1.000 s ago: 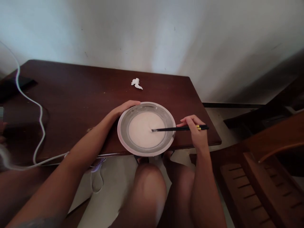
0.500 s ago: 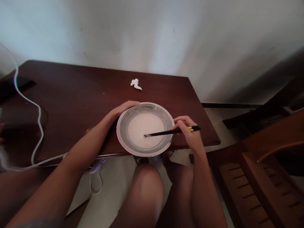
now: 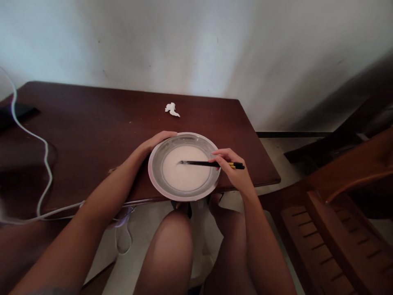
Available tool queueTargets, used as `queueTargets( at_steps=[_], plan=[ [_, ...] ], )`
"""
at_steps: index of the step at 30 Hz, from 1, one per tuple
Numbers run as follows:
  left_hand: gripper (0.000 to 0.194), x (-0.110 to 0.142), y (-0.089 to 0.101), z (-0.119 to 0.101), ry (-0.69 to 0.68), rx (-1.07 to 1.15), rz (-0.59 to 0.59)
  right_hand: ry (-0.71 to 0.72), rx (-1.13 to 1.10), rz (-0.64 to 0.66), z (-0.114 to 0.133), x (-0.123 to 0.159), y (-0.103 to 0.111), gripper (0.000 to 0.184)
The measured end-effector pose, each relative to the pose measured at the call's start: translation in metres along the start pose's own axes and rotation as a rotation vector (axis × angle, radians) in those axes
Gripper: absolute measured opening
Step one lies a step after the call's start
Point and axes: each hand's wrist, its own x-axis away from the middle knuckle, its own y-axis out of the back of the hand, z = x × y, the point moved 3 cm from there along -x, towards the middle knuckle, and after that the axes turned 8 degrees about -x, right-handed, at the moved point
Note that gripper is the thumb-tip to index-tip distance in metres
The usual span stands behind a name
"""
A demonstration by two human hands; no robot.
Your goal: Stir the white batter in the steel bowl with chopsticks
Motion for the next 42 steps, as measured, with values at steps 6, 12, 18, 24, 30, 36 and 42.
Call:
queueTargets(
  at_steps=[6,12,18,24,30,36,42],
  plan=[
    [0.031,0.002,0.001,-0.001,0.054,0.065,0.003,-0.021,0.027,-0.192,0.003,0.0,0.018,0.024],
    [0.03,0.007,-0.001,-0.006,0.055,0.068,0.005,0.017,0.083,-0.001,0.005,-0.007,0.004,0.016],
    [0.031,0.004,0.002,-0.004,0.01,0.012,0.028,0.006,0.085,-0.199,0.008,-0.004,0.022,0.025],
    [0.03,0.003,0.001,0.002,0.078,0.09,0.026,0.027,0.144,0.02,0.007,-0.008,0.003,0.018],
    [0.03,0.003,0.001,0.001,0.064,0.073,0.03,0.019,0.118,-0.192,0.009,-0.004,0.021,0.025],
    [0.034,0.003,0.002,-0.002,0.029,0.024,0.033,0.03,0.129,0.015,0.007,-0.008,0.004,0.019],
    [0.033,0.004,0.0,-0.005,0.031,0.002,0.016,-0.004,0.094,-0.155,0.007,-0.003,0.022,0.024]
  ],
)
